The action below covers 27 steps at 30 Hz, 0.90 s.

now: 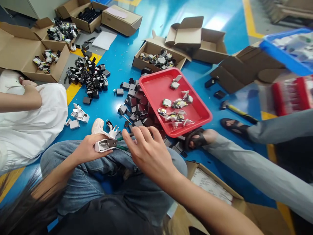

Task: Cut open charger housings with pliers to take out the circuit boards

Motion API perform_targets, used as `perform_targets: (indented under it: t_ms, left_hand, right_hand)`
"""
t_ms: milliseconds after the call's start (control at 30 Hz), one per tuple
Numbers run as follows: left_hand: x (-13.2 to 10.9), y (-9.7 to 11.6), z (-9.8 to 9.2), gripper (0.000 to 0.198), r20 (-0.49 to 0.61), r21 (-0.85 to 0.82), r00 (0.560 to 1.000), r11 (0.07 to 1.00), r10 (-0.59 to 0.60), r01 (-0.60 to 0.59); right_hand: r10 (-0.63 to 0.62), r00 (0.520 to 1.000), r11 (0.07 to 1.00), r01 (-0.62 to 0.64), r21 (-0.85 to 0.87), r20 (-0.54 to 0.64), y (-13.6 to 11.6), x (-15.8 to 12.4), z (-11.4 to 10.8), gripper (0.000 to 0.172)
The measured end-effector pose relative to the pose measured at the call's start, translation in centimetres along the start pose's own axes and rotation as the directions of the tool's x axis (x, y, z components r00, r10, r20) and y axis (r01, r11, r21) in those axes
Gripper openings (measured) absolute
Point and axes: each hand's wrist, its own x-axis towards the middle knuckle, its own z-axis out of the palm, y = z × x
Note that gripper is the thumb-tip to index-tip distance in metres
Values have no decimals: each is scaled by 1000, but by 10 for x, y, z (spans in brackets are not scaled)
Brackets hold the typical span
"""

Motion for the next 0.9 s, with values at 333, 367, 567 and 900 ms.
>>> perform_targets:
  t_ms: [333, 367, 567, 900]
  left_hand:
    - [-4, 9, -12, 21, 239, 231, 971, 971, 1, -58]
    - [-3, 13, -13, 18, 276, 176, 961, 981, 28, -79]
    - [-10, 51, -19, 14, 432, -98, 901, 995, 43, 0]
    - [-55, 104, -22, 7, 557, 79, 826, 985, 84, -154]
  right_hand:
    - [-175, 982, 984, 177, -29, 78, -2, 7, -4, 16]
    - [-188, 979, 982, 190, -17, 77, -1, 5, -7, 14]
    - [-214, 975, 977, 214, 17, 54, 2, -14, -44, 18]
    - [-195, 980, 953, 181, 243, 31, -20, -62, -78, 20]
